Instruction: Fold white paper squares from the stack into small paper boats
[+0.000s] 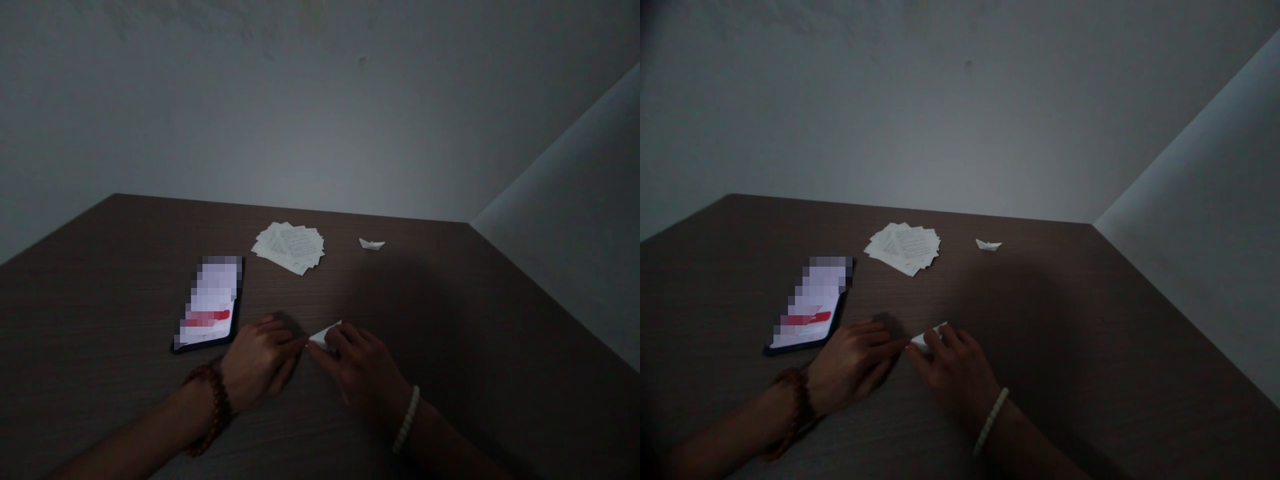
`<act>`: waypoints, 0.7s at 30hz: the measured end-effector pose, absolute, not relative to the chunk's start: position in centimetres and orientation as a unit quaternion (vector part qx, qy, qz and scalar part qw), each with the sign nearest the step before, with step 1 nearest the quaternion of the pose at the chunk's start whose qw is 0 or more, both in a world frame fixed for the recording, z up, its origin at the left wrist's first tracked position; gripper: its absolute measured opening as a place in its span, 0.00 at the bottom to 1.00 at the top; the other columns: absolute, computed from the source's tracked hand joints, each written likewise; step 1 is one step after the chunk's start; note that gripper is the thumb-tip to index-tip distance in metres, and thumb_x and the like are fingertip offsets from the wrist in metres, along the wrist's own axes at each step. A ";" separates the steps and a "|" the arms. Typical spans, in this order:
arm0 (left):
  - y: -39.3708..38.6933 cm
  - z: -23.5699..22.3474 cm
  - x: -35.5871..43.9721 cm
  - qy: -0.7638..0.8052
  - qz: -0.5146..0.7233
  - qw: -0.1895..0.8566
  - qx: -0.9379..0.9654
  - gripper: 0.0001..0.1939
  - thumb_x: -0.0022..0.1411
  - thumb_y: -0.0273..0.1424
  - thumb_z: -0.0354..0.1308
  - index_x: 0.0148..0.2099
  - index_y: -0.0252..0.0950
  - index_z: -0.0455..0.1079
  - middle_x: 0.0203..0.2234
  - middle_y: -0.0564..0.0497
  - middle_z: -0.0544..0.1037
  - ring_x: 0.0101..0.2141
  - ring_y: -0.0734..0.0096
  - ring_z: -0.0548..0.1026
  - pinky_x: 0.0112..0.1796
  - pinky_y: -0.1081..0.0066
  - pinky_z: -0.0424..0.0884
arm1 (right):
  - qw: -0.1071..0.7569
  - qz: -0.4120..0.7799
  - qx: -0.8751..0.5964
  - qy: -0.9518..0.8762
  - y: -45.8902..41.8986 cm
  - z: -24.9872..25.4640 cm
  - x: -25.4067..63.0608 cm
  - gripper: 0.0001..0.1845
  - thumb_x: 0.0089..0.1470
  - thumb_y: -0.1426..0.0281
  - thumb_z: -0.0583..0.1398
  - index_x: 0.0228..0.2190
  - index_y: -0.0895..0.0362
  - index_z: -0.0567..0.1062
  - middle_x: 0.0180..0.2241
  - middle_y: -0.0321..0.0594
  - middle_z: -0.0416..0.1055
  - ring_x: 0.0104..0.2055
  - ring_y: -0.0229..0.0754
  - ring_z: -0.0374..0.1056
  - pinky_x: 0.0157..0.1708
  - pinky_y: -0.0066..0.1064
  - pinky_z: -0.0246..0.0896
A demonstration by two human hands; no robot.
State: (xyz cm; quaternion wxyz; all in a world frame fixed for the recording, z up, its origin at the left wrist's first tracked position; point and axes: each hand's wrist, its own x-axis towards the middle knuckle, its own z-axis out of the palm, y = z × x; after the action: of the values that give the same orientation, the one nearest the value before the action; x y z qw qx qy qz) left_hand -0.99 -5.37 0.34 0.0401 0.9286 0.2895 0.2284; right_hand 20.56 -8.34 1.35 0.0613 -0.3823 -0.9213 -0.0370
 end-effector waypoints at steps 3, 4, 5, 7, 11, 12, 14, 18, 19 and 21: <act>-5.4 0.3 -1.0 0.294 0.207 0.022 0.933 0.15 0.62 0.25 0.46 0.41 0.34 0.74 0.22 0.51 0.74 0.24 0.66 0.71 0.29 0.65 0.64 | 0.071 -0.051 -0.383 -0.920 -8.4 1.3 20.4 0.18 0.61 0.72 0.55 0.52 0.54 0.68 0.40 0.44 0.68 0.40 0.48 0.60 0.34 0.37 0.61; -5.4 0.3 -0.9 0.296 0.199 0.017 0.934 0.14 0.62 0.25 0.47 0.41 0.34 0.74 0.22 0.51 0.74 0.24 0.65 0.71 0.29 0.65 0.64 | 0.075 -0.055 -0.381 -0.920 -8.4 1.3 20.4 0.17 0.61 0.72 0.55 0.52 0.54 0.69 0.39 0.44 0.69 0.40 0.47 0.61 0.34 0.37 0.61; -5.4 0.3 -0.9 0.298 0.191 0.013 0.935 0.14 0.62 0.25 0.47 0.40 0.34 0.74 0.22 0.51 0.74 0.24 0.65 0.71 0.29 0.65 0.64 | 0.081 -0.057 -0.379 -0.920 -8.4 1.2 20.5 0.17 0.61 0.72 0.55 0.52 0.54 0.69 0.39 0.44 0.69 0.40 0.47 0.61 0.34 0.36 0.61; -5.5 0.2 -1.0 0.304 0.181 0.008 0.935 0.13 0.62 0.25 0.48 0.39 0.35 0.74 0.22 0.51 0.74 0.25 0.65 0.70 0.29 0.65 0.65 | 0.096 -0.056 -0.375 -0.920 -8.3 1.1 20.6 0.16 0.62 0.72 0.55 0.51 0.54 0.70 0.39 0.44 0.69 0.40 0.46 0.61 0.34 0.35 0.61; -5.5 0.2 -1.0 0.308 0.185 -0.004 0.933 0.12 0.61 0.25 0.49 0.39 0.35 0.74 0.21 0.51 0.73 0.24 0.65 0.70 0.29 0.65 0.64 | 0.120 -0.058 -0.370 -0.919 -8.3 0.8 20.8 0.15 0.61 0.72 0.56 0.50 0.54 0.70 0.39 0.44 0.69 0.40 0.46 0.61 0.36 0.35 0.61; -5.5 0.2 -1.0 0.307 0.188 -0.009 0.933 0.12 0.60 0.25 0.49 0.39 0.35 0.75 0.20 0.51 0.73 0.24 0.65 0.70 0.29 0.65 0.64 | 0.120 -0.059 -0.370 -0.919 -8.4 0.7 20.9 0.16 0.61 0.72 0.56 0.50 0.54 0.70 0.39 0.44 0.69 0.40 0.46 0.61 0.36 0.35 0.61; -5.6 0.2 -0.9 0.305 0.198 -0.023 0.931 0.12 0.60 0.25 0.49 0.39 0.34 0.75 0.20 0.51 0.73 0.24 0.65 0.70 0.30 0.64 0.64 | 0.115 -0.060 -0.372 -0.919 -8.4 0.6 20.9 0.17 0.60 0.73 0.56 0.51 0.54 0.69 0.40 0.44 0.69 0.41 0.46 0.61 0.37 0.36 0.61; -5.5 0.2 -1.0 0.306 0.211 -0.016 0.928 0.14 0.61 0.24 0.47 0.41 0.33 0.75 0.20 0.50 0.73 0.24 0.66 0.69 0.29 0.65 0.64 | 0.088 -0.051 -0.383 -0.918 -8.6 0.5 20.8 0.19 0.61 0.72 0.56 0.54 0.53 0.66 0.41 0.45 0.68 0.42 0.47 0.60 0.38 0.37 0.60; -5.5 0.2 -1.0 0.305 0.215 -0.009 0.928 0.15 0.61 0.24 0.46 0.42 0.32 0.74 0.21 0.50 0.73 0.24 0.66 0.69 0.28 0.65 0.65 | 0.082 -0.049 -0.384 -0.918 -8.6 0.5 20.8 0.20 0.61 0.72 0.56 0.55 0.53 0.66 0.42 0.45 0.68 0.42 0.48 0.60 0.38 0.38 0.59; -5.4 0.2 -1.0 0.296 0.226 0.002 0.928 0.15 0.61 0.24 0.46 0.42 0.32 0.74 0.21 0.50 0.73 0.24 0.67 0.69 0.28 0.66 0.65 | 0.077 -0.046 -0.385 -0.918 -8.6 0.6 20.8 0.21 0.60 0.72 0.56 0.55 0.52 0.66 0.42 0.45 0.68 0.43 0.48 0.60 0.39 0.38 0.59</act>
State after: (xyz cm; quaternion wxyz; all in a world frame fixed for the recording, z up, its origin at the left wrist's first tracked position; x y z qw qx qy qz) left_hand -1.03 -5.42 0.20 0.0015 0.9280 0.2963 0.2257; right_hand 20.76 -8.60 0.57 0.0774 -0.3855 -0.9183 -0.0456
